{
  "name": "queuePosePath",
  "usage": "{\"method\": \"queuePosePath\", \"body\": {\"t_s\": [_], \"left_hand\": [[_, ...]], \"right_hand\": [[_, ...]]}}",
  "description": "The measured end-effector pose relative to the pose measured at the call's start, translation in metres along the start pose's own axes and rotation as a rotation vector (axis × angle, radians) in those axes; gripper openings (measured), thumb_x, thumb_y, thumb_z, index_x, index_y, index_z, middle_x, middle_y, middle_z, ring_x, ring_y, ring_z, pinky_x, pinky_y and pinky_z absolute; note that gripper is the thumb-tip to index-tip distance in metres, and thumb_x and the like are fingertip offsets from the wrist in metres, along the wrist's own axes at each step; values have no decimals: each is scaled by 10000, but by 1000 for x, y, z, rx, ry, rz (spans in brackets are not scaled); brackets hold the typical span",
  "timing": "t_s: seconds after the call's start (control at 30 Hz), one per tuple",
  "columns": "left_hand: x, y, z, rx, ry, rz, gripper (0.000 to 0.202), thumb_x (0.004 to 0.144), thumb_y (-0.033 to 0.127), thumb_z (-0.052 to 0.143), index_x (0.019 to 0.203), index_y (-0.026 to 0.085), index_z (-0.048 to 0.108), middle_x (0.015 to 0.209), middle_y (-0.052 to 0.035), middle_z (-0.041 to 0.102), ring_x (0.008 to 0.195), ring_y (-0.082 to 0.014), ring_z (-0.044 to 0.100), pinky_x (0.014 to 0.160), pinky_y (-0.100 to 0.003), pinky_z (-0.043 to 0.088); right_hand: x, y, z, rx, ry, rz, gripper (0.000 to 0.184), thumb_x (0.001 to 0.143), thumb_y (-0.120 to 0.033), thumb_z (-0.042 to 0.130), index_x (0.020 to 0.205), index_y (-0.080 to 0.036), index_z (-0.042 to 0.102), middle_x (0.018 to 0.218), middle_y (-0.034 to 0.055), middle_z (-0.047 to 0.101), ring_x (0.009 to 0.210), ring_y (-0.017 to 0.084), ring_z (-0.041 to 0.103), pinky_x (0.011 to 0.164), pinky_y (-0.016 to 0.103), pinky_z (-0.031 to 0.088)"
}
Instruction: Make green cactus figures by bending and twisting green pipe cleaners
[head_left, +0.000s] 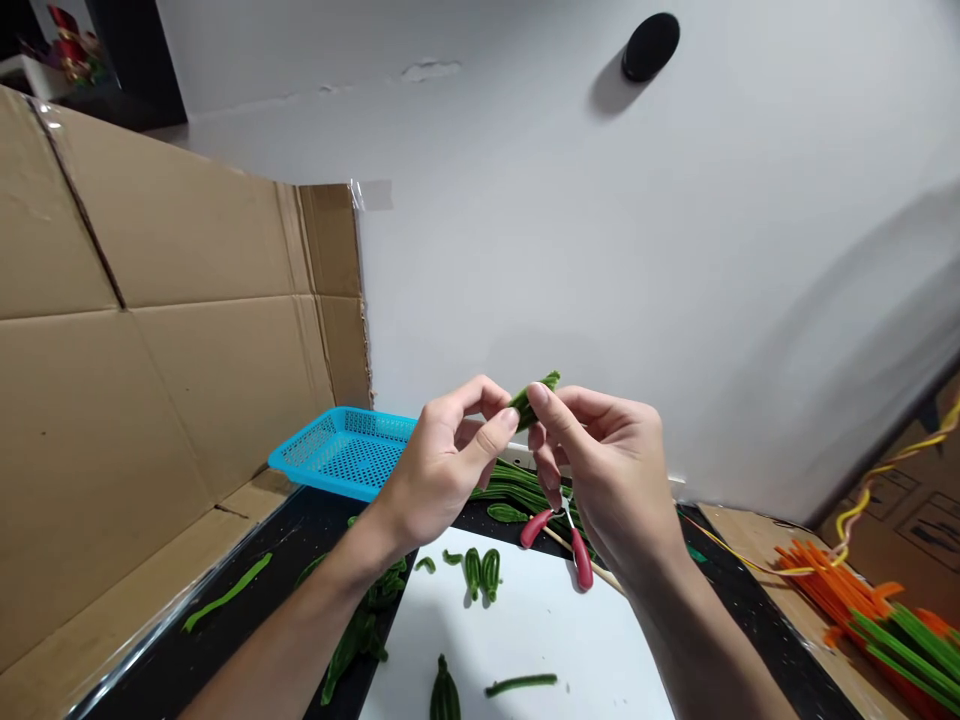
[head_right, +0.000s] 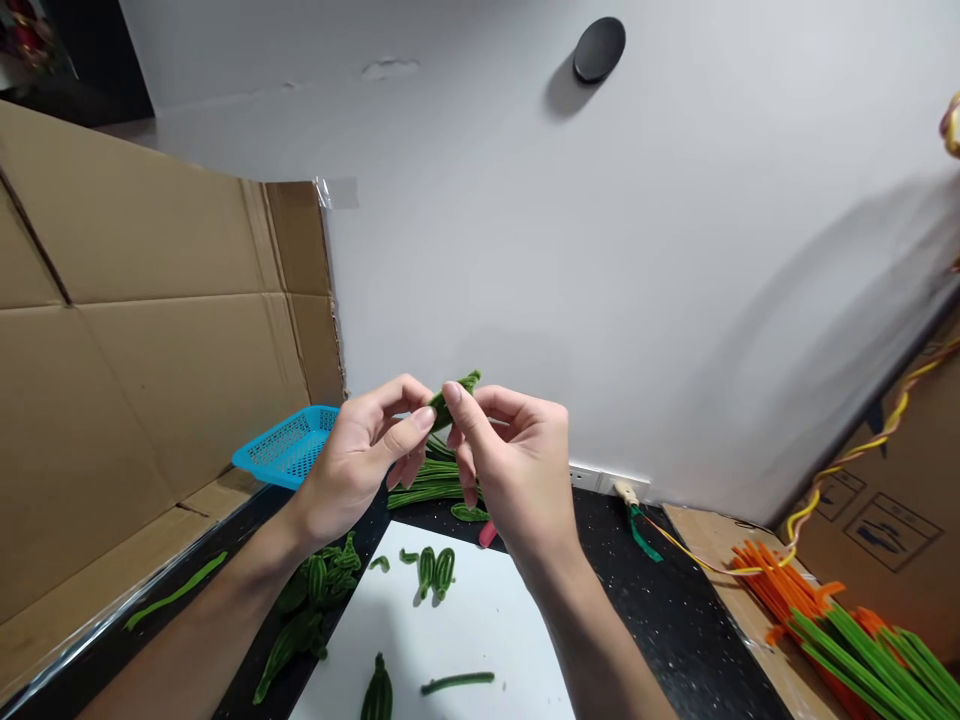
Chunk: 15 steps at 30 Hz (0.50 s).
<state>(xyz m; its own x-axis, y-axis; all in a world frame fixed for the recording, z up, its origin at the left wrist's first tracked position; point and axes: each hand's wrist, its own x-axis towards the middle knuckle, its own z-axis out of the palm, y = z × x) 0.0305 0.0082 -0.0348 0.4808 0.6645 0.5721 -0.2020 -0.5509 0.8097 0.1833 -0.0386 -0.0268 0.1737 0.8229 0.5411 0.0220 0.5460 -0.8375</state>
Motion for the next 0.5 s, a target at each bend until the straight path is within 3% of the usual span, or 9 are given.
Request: {"method": "queuePosePath", "body": {"t_s": [0.13,0.27,0.5], "left_hand": [[0,2,1,-12,15,20,224,1025,356,672,911,183,586,713,49,527,551,-65,487,487,-196,395],[-1,4,0,-26,19,26,257,1056,390,624,909,182,589,664,51,530,538,-73,501,500,-201,424],[2,3,-1,-170,-18,-21,250,1041,386,649,922,172,601,676,37,580,486,-65,522,445,-198,403]], "right_hand": [[0,-4,-2,-33,-16,-27,350,890,-484,837,756,-182,721,558,-25,570,394,83,478,350,224,392],[3,-7,-3,66,-146,1,364,880,-494,840,777,-179,690,685,-12,616,419,102,573,349,240,501],[8,-6,-10,197,-279,66,280,925,-415,816,833,-172,710,637,-19,644,487,125,663,461,238,605]]}}
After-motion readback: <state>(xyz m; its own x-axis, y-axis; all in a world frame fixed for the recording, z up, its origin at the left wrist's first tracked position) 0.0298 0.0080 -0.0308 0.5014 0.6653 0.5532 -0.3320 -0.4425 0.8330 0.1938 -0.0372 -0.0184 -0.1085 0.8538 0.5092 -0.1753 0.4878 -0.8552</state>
